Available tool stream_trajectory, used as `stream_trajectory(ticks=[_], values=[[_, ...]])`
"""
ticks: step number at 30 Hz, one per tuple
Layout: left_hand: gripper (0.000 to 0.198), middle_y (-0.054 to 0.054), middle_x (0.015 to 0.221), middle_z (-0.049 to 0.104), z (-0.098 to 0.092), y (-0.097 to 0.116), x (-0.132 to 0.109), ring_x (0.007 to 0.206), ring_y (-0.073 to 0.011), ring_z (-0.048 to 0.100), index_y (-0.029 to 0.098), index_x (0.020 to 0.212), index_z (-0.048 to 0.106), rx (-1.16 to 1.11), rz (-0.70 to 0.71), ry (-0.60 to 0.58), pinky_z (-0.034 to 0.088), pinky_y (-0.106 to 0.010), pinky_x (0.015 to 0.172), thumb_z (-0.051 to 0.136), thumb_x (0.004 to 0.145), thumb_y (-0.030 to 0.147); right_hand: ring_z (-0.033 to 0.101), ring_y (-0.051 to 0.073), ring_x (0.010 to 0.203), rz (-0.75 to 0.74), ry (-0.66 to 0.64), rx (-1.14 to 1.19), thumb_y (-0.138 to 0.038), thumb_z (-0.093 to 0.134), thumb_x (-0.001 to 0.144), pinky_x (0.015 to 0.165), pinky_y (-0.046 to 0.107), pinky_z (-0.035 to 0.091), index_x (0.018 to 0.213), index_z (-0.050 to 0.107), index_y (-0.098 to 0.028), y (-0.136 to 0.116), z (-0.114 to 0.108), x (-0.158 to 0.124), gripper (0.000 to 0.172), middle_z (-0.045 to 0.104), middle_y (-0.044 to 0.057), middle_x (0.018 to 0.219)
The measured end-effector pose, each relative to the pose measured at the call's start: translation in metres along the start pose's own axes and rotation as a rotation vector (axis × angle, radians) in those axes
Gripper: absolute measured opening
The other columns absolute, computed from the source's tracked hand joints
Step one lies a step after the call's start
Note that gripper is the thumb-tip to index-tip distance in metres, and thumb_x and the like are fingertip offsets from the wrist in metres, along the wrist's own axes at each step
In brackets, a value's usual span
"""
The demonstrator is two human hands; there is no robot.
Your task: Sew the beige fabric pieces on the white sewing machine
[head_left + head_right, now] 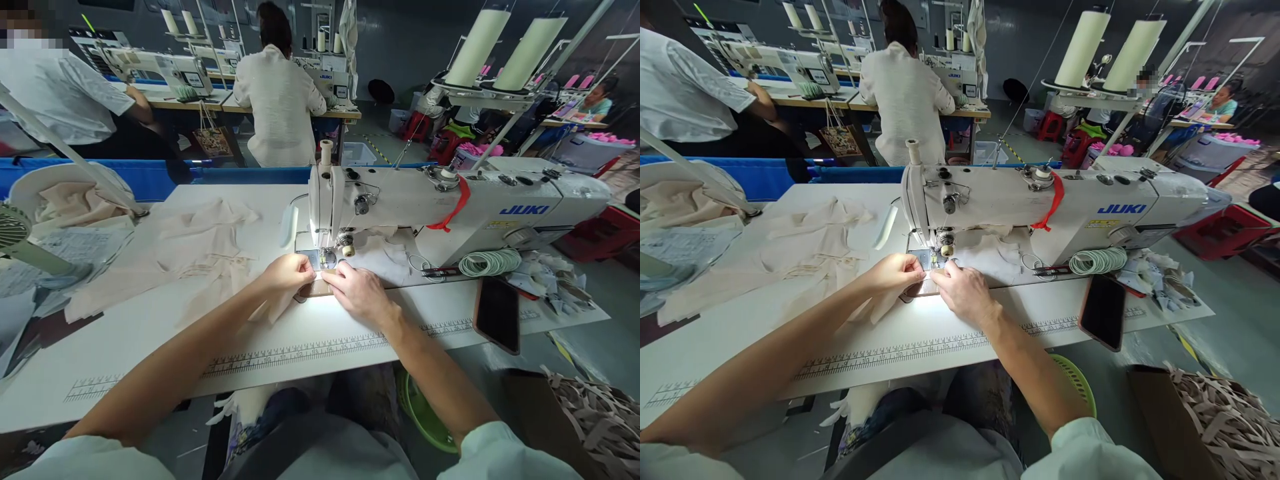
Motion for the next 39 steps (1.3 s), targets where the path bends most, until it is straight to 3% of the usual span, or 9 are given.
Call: stream_trajectory(ticks=[4, 6, 9, 11, 13, 20, 24, 29, 39], values=[[0.016, -0.001, 0.070, 0.071, -0.003, 0.001, 0.000, 0.069, -0.0213, 0.067, 0.023, 0.071, 0.059, 0.137, -0.013, 0.011, 0.048, -0.030, 0.063, 0.058, 0.081, 0.036, 0.054, 0.020, 0.077, -0.050, -0.039, -0.042, -0.018, 0.047, 0.101, 0.068, 0.035, 0.037, 0.127, 0.071, -0.021, -0.006, 0.001, 0.002, 0.035, 0.067, 0.010, 0.105], [0.012, -0.003, 0.080, 0.074, -0.008, 0.006, -0.007, 0.077, -0.0227, 0.068, 0.022, 0.079, 0.063, 0.302, 0.045, 0.126, 0.049, -0.031, 0.066, 0.056, 0.086, 0.029, 0.055, 0.020, 0.079, -0.060, -0.060, -0.072, -0.016, 0.047, 0.101, 0.068, 0.035, 0.038, 0.126, 0.071, -0.019, -0.009, 0.002, 0.003, 0.035, 0.067, 0.010, 0.106], [0.023, -0.010, 0.101, 0.074, -0.002, 0.027, -0.031, 0.095, -0.0267, 0.068, 0.019, 0.094, 0.069, 0.537, 0.345, 0.331, 0.055, -0.036, 0.077, 0.047, 0.093, 0.017, 0.057, 0.021, 0.081, -0.069, -0.074, -0.089, -0.015, 0.045, 0.102, 0.069, 0.035, 0.039, 0.123, 0.070, -0.017, -0.011, 0.003, 0.004, 0.033, 0.067, 0.011, 0.108], [0.032, -0.015, 0.115, 0.073, 0.014, 0.037, -0.050, 0.106, -0.0291, 0.067, 0.015, 0.109, 0.070, 0.611, 0.553, 0.363, 0.059, -0.042, 0.087, 0.042, 0.095, 0.012, 0.058, 0.021, 0.082, -0.071, -0.069, -0.077, -0.017, 0.045, 0.103, 0.070, 0.035, 0.040, 0.120, 0.071, -0.017, -0.011, 0.004, 0.004, 0.031, 0.067, 0.011, 0.106], [0.038, -0.017, 0.122, 0.071, 0.029, 0.038, -0.063, 0.113, -0.0302, 0.066, 0.012, 0.123, 0.068, 0.630, 0.651, 0.355, 0.060, -0.046, 0.096, 0.041, 0.095, 0.010, 0.057, 0.021, 0.082, -0.072, -0.054, -0.058, -0.016, 0.044, 0.103, 0.072, 0.035, 0.041, 0.119, 0.071, -0.018, -0.011, 0.005, 0.004, 0.031, 0.067, 0.010, 0.105], [0.038, -0.018, 0.120, 0.072, 0.038, 0.031, -0.067, 0.113, -0.0305, 0.067, 0.008, 0.125, 0.068, 0.655, 0.653, 0.343, 0.061, -0.042, 0.099, 0.043, 0.096, 0.013, 0.057, 0.021, 0.082, -0.066, -0.027, -0.005, -0.017, 0.046, 0.102, 0.072, 0.035, 0.042, 0.125, 0.071, -0.020, -0.007, 0.004, 0.003, 0.034, 0.068, 0.010, 0.106], [0.033, -0.018, 0.115, 0.071, 0.035, 0.028, -0.055, 0.107, -0.0301, 0.066, 0.011, 0.118, 0.070, 0.645, 0.609, 0.319, 0.063, -0.041, 0.090, 0.046, 0.095, 0.014, 0.059, 0.020, 0.075, 0.048, 0.019, 0.019, -0.016, 0.044, 0.102, 0.068, 0.034, 0.040, 0.124, 0.073, -0.021, 0.008, -0.004, 0.005, 0.036, 0.070, 0.008, 0.102], [0.028, -0.018, 0.110, 0.070, 0.035, 0.025, -0.037, 0.099, -0.0298, 0.063, 0.011, 0.107, 0.071, 0.688, 0.596, 0.289, 0.061, -0.040, 0.082, 0.046, 0.095, 0.014, 0.066, 0.021, 0.080, 0.163, 0.033, -0.008, -0.016, 0.045, 0.102, 0.067, 0.031, 0.041, 0.131, 0.072, -0.024, 0.027, -0.008, 0.006, 0.041, 0.074, 0.009, 0.112], [0.029, -0.016, 0.099, 0.070, 0.035, 0.030, -0.031, 0.092, -0.0281, 0.060, 0.012, 0.095, 0.073, 0.774, 0.669, 0.334, 0.057, -0.039, 0.083, 0.044, 0.096, 0.012, 0.066, 0.019, 0.076, 0.168, 0.060, 0.015, -0.017, 0.043, 0.102, 0.066, 0.031, 0.045, 0.125, 0.075, -0.022, 0.033, -0.007, 0.002, 0.040, 0.075, 0.008, 0.110]])
Point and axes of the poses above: each hand's wrist, its own x-axis towards the middle knuckle, its own z-axis out of the palm, y = z × x, the point moved 7 cm from there along x, towards the middle knuckle
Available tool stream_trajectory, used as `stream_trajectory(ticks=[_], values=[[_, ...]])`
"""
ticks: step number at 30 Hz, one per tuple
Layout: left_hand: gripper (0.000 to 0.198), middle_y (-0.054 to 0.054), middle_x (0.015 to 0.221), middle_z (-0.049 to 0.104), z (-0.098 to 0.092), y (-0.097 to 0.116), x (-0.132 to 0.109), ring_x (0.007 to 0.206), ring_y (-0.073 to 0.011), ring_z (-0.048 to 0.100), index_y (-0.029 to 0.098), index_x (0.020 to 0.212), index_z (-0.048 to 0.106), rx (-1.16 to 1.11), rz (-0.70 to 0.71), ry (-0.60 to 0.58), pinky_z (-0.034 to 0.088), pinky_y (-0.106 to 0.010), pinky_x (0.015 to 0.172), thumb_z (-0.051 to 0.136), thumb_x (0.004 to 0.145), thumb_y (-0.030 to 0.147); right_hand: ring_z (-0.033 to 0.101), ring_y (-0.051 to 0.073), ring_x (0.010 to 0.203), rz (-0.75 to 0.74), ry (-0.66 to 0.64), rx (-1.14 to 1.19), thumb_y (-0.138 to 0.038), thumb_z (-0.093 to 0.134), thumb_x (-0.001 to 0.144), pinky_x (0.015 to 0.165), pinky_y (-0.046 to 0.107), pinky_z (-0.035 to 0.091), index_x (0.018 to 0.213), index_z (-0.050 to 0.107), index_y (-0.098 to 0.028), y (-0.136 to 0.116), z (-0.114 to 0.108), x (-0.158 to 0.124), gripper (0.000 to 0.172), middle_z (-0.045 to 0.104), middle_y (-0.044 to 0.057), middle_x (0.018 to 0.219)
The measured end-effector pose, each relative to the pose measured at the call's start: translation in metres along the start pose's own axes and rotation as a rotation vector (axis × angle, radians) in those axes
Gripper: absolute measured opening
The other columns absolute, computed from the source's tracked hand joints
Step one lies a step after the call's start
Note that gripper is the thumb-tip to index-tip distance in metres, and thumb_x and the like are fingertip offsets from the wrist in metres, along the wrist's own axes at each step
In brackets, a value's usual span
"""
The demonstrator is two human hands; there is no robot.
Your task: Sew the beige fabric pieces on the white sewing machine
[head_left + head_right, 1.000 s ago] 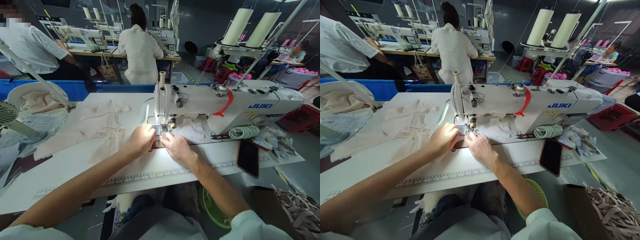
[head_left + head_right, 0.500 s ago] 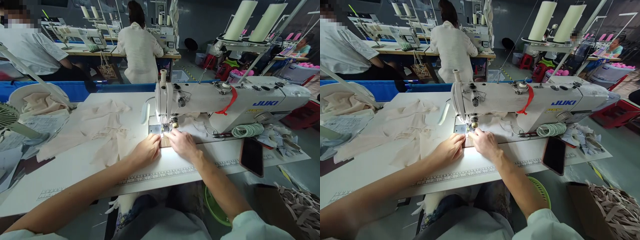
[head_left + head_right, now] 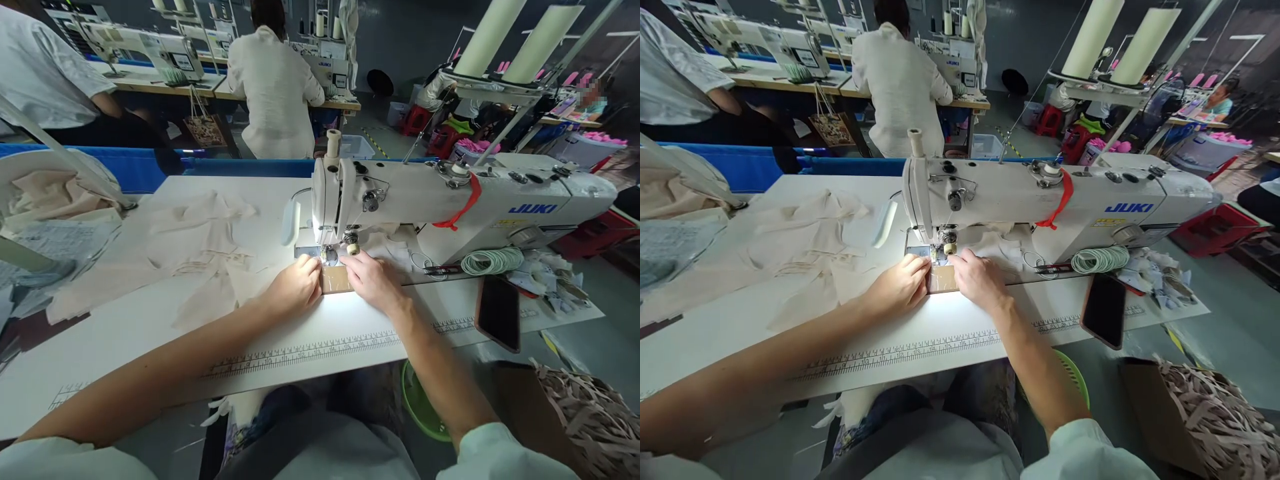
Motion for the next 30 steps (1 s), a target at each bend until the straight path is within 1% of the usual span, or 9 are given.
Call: stream_trajectory(ticks=[4, 6, 8, 10, 13, 18, 21, 26, 30], values=[[0.028, -0.016, 0.100, 0.070, -0.002, 0.001, 0.000, 0.091, -0.0276, 0.060, 0.013, 0.094, 0.074, -0.006, 0.011, 0.001, 0.056, -0.040, 0.083, 0.047, 0.096, 0.012, 0.069, 0.020, 0.084, 0.028, 0.018, 0.104, -0.019, 0.045, 0.103, 0.071, 0.031, 0.048, 0.125, 0.075, -0.022, 0.001, 0.003, 0.001, 0.038, 0.076, 0.009, 0.114], [0.028, -0.016, 0.100, 0.070, -0.003, 0.001, -0.001, 0.090, -0.0275, 0.060, 0.012, 0.095, 0.074, -0.010, 0.015, 0.009, 0.056, -0.040, 0.083, 0.047, 0.096, 0.013, 0.070, 0.021, 0.089, 0.075, 0.031, 0.198, -0.023, 0.047, 0.104, 0.072, 0.030, 0.048, 0.120, 0.076, -0.021, 0.005, 0.003, 0.006, 0.033, 0.077, 0.009, 0.114], [0.028, -0.016, 0.099, 0.070, -0.003, 0.000, -0.001, 0.089, -0.0271, 0.059, 0.012, 0.096, 0.074, -0.006, 0.020, 0.012, 0.056, -0.039, 0.081, 0.047, 0.097, 0.013, 0.069, 0.020, 0.086, 0.158, 0.023, 0.260, -0.028, 0.049, 0.105, 0.070, 0.028, 0.045, 0.107, 0.077, -0.020, 0.013, 0.004, 0.014, 0.029, 0.078, 0.008, 0.102], [0.027, -0.016, 0.099, 0.069, -0.002, 0.000, -0.001, 0.088, -0.0270, 0.059, 0.011, 0.096, 0.074, -0.011, 0.020, 0.010, 0.055, -0.039, 0.079, 0.047, 0.097, 0.014, 0.067, 0.018, 0.075, 0.246, 0.006, 0.293, -0.032, 0.051, 0.105, 0.066, 0.027, 0.041, 0.092, 0.074, -0.022, 0.023, 0.005, 0.022, 0.028, 0.077, 0.005, 0.084], [0.025, -0.016, 0.098, 0.069, 0.000, -0.001, -0.001, 0.088, -0.0275, 0.059, 0.012, 0.093, 0.074, -0.029, 0.012, -0.002, 0.054, -0.039, 0.078, 0.049, 0.097, 0.016, 0.063, 0.016, 0.067, 0.289, 0.019, 0.331, -0.034, 0.052, 0.105, 0.065, 0.025, 0.037, 0.080, 0.068, -0.023, 0.029, 0.005, 0.028, 0.031, 0.071, 0.001, 0.070], [0.029, -0.017, 0.098, 0.070, 0.002, -0.001, -0.001, 0.087, -0.0277, 0.059, 0.011, 0.090, 0.074, 0.030, 0.038, 0.009, 0.056, -0.039, 0.077, 0.046, 0.097, 0.015, 0.065, 0.017, 0.071, 0.280, 0.114, 0.303, -0.042, 0.049, 0.106, 0.063, 0.025, 0.033, 0.089, 0.070, -0.024, 0.025, 0.005, 0.015, 0.033, 0.074, 0.003, 0.076], [0.028, -0.017, 0.100, 0.071, 0.001, -0.004, 0.000, 0.088, -0.0272, 0.060, 0.011, 0.092, 0.073, 0.024, 0.040, 0.049, 0.057, -0.038, 0.078, 0.046, 0.097, 0.015, 0.066, 0.018, 0.073, 0.272, 0.101, 0.266, -0.045, 0.046, 0.107, 0.062, 0.027, 0.032, 0.092, 0.073, -0.024, 0.020, 0.008, 0.011, 0.038, 0.077, 0.005, 0.082], [0.029, -0.017, 0.106, 0.072, -0.001, -0.011, 0.003, 0.092, -0.0270, 0.062, 0.011, 0.097, 0.073, -0.007, 0.007, 0.063, 0.059, -0.037, 0.082, 0.045, 0.097, 0.015, 0.066, 0.019, 0.072, 0.318, 0.042, 0.239, -0.041, 0.050, 0.107, 0.063, 0.028, 0.031, 0.082, 0.072, -0.023, 0.021, 0.013, 0.022, 0.038, 0.074, 0.005, 0.073], [0.028, -0.017, 0.107, 0.072, 0.001, -0.011, 0.004, 0.093, -0.0277, 0.063, 0.011, 0.099, 0.074, -0.020, -0.024, 0.034, 0.059, -0.039, 0.083, 0.046, 0.096, 0.016, 0.065, 0.019, 0.070, 0.326, 0.077, 0.234, -0.044, 0.053, 0.106, 0.061, 0.027, 0.030, 0.079, 0.071, -0.023, 0.026, 0.011, 0.023, 0.039, 0.073, 0.005, 0.070]])
Point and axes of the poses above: each hand's wrist, its own x-axis towards the middle knuckle, its own z-axis out of the palm, y = z × x, the point moved 7 cm from there along x, towards the middle knuckle
